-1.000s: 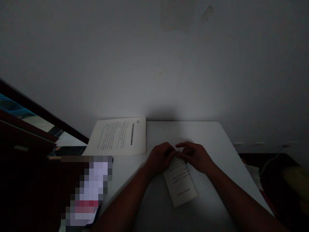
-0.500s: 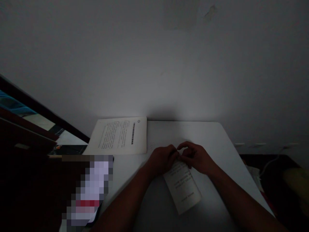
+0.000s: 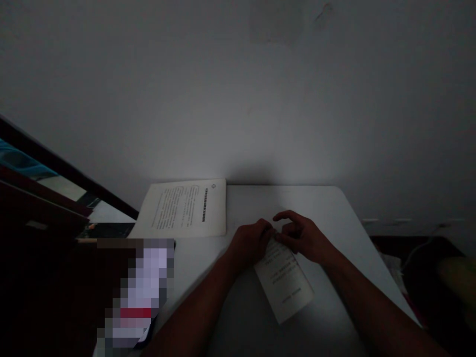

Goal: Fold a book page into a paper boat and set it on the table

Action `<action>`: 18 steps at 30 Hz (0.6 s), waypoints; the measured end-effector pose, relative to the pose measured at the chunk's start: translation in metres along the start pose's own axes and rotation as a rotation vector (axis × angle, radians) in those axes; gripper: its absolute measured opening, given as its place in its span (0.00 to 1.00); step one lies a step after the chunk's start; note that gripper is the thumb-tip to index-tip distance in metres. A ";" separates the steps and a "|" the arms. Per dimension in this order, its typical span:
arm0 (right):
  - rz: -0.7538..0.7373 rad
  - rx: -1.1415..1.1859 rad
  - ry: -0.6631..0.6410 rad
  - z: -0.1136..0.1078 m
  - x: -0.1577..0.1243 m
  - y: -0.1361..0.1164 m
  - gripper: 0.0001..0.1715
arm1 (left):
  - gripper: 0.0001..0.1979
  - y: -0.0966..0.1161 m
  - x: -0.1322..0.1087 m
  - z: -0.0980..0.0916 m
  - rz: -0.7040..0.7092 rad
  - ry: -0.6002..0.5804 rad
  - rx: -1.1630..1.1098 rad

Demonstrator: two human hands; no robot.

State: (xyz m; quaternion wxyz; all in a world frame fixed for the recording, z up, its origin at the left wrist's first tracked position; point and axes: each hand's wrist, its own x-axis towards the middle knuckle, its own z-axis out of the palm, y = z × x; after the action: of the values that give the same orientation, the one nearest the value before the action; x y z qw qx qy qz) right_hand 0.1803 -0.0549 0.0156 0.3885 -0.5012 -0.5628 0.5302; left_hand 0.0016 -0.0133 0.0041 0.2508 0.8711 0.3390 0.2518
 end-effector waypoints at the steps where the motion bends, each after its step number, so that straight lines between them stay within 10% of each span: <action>1: -0.005 0.004 -0.004 0.000 0.000 0.000 0.22 | 0.08 0.000 0.000 0.000 -0.006 0.006 -0.003; 18: -0.124 -0.544 0.158 -0.006 -0.003 0.002 0.13 | 0.10 -0.004 0.002 -0.004 -0.201 0.204 -0.032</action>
State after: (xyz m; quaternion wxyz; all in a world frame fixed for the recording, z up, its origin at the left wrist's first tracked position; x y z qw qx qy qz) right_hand 0.1870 -0.0567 0.0145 0.3142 -0.5913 -0.6819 0.2945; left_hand -0.0016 -0.0078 0.0055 0.2530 0.7985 0.4443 0.3179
